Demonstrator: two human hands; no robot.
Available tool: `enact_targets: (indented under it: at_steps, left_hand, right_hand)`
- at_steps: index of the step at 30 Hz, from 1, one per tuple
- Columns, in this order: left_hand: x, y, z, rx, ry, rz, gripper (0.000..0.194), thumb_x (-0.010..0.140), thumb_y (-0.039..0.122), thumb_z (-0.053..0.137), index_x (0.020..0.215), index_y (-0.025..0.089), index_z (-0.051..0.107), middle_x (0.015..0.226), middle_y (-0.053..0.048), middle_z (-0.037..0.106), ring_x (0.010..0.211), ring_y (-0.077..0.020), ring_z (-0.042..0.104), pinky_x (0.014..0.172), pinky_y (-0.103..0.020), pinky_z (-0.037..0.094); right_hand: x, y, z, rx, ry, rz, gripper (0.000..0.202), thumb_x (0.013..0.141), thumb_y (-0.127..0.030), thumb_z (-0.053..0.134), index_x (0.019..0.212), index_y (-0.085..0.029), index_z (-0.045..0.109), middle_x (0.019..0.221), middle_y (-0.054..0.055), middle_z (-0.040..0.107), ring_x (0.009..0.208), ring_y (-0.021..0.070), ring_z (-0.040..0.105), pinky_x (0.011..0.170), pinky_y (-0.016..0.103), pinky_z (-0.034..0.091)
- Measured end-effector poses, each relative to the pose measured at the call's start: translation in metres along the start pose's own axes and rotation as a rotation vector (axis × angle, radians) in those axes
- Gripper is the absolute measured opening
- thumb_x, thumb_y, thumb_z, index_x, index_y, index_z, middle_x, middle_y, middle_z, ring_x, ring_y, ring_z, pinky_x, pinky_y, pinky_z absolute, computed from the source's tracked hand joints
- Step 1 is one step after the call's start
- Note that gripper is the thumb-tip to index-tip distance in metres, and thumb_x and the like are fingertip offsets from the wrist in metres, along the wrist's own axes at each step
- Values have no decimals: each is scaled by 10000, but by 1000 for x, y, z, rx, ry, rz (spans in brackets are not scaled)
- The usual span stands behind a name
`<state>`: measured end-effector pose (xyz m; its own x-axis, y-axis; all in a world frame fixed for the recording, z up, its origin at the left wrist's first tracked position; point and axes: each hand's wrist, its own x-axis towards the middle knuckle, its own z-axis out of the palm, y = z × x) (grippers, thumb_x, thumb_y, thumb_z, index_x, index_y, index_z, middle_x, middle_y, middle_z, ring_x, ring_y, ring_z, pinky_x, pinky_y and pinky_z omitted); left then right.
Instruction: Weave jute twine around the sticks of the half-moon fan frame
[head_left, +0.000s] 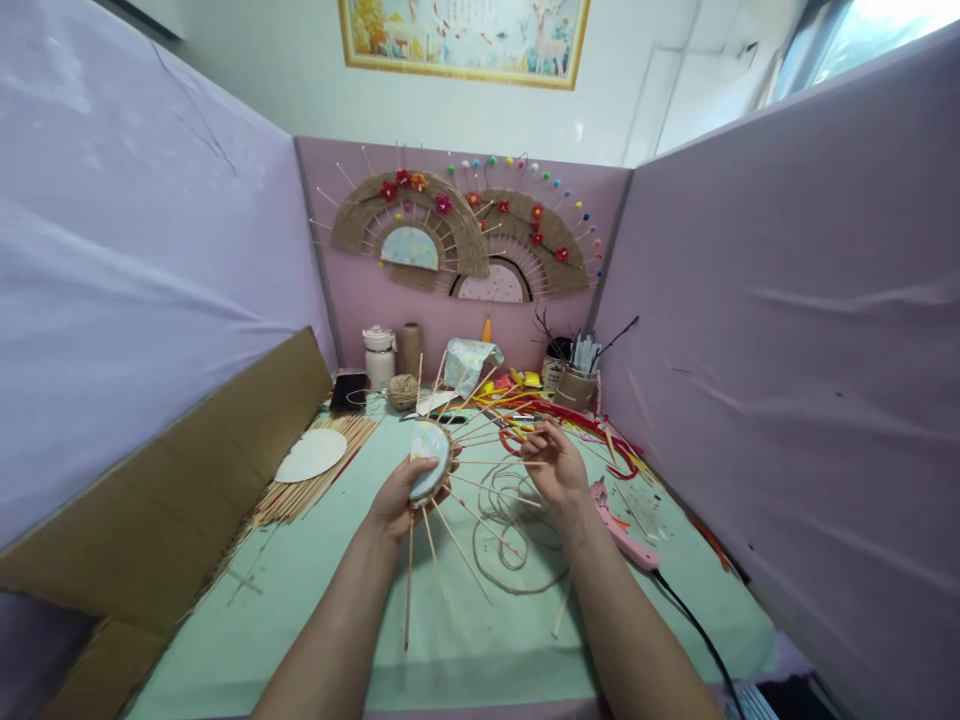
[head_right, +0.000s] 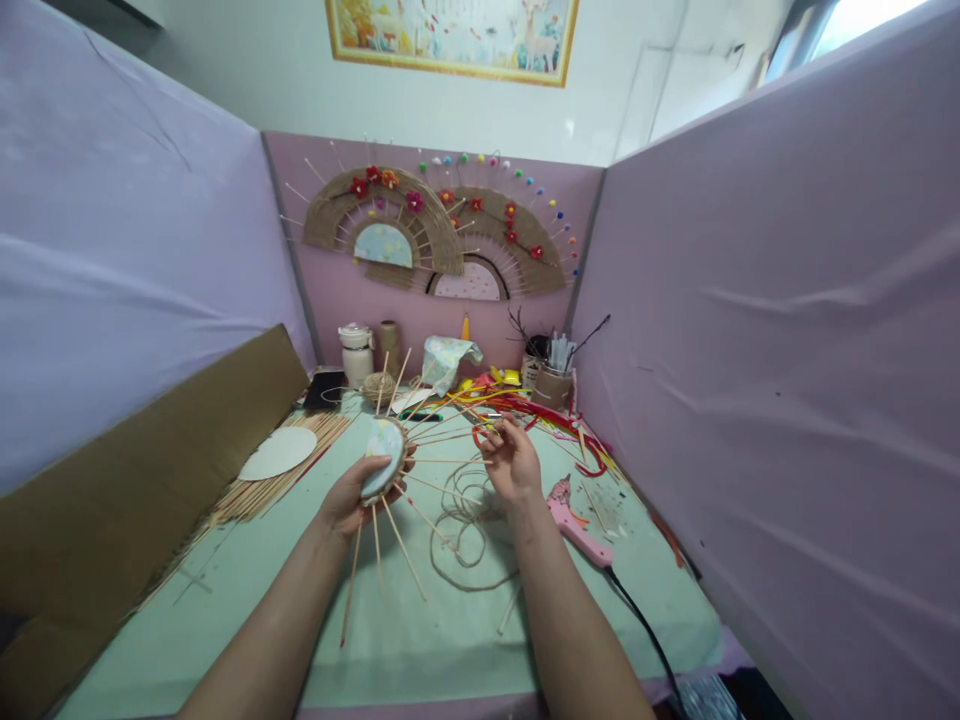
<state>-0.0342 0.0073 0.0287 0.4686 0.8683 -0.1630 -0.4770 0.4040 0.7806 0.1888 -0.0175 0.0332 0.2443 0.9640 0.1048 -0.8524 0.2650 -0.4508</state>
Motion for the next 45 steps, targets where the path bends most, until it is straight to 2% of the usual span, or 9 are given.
enact_targets:
  at_steps: [10, 15, 19, 22, 27, 31, 34, 39, 45]
  left_hand:
    - [4, 3, -4, -37, 13, -135, 359, 737, 98, 558, 1091, 47, 586, 749, -79, 685, 513, -87, 592, 506, -187, 498]
    - [3, 0, -5, 73, -13, -155, 332, 718, 124, 603, 1043, 58, 600, 773, -94, 692, 509, -97, 595, 499, -198, 499]
    - [-1, -4, -2, 127, -56, -105, 352, 672, 134, 653, 1017, 100, 594, 903, -114, 693, 644, -138, 640, 525, -210, 511]
    - [-6, -9, 2, 166, -163, -90, 389, 619, 167, 708, 985, 110, 588, 875, -116, 693, 631, -160, 638, 502, -233, 508]
    - [-13, -18, 5, 169, -480, -147, 448, 537, 165, 783, 937, 90, 595, 820, -124, 696, 656, -201, 653, 618, -321, 537]
    - [-12, -22, 1, 79, -570, -201, 455, 602, 311, 773, 958, 89, 599, 848, -144, 700, 708, -235, 669, 657, -358, 537]
    - [-10, -26, 0, 15, -539, -215, 497, 644, 452, 718, 956, 81, 609, 832, -153, 700, 716, -248, 671, 653, -365, 537]
    - [-11, -31, 11, 111, -381, -213, 309, 638, 250, 724, 871, 71, 628, 737, -123, 691, 606, -186, 647, 546, -257, 508]
    - [-12, -30, 17, 135, -363, -214, 432, 607, 232, 736, 989, 76, 608, 690, -89, 677, 572, -175, 637, 498, -239, 499]
  right_hand:
    - [-4, -15, 5, -171, -107, -223, 117, 707, -135, 638, 791, -217, 644, 722, -58, 644, 386, 2, 360, 412, 154, 339]
    - [4, -15, -2, -83, 45, -182, 142, 700, -111, 662, 789, -220, 640, 727, -55, 675, 590, 43, 590, 540, 154, 472]
    - [9, -7, -8, -81, 142, -129, 165, 673, -83, 687, 780, -197, 636, 798, -19, 706, 792, 85, 661, 671, 168, 523]
    - [7, 8, -7, -205, 106, -148, 178, 659, -112, 712, 799, -193, 639, 856, 14, 713, 848, 127, 670, 735, 221, 537]
    - [-4, 38, 2, -471, 17, -98, 237, 651, -223, 744, 865, -181, 650, 930, 67, 714, 884, 179, 673, 781, 298, 531]
    - [-7, 43, 4, -498, -3, -149, 257, 654, -255, 741, 886, -187, 652, 961, 70, 709, 932, 195, 661, 821, 328, 519]
    - [-7, 41, 4, -472, 26, -197, 274, 647, -265, 745, 891, -191, 647, 965, 67, 708, 937, 199, 659, 840, 342, 515]
    - [-8, 39, 7, -483, 22, -160, 265, 650, -253, 740, 888, -185, 646, 956, 64, 711, 907, 192, 668, 791, 311, 533]
    - [-8, 36, 8, -447, 32, -187, 265, 652, -230, 739, 896, -180, 649, 983, 70, 705, 914, 180, 666, 778, 275, 530]
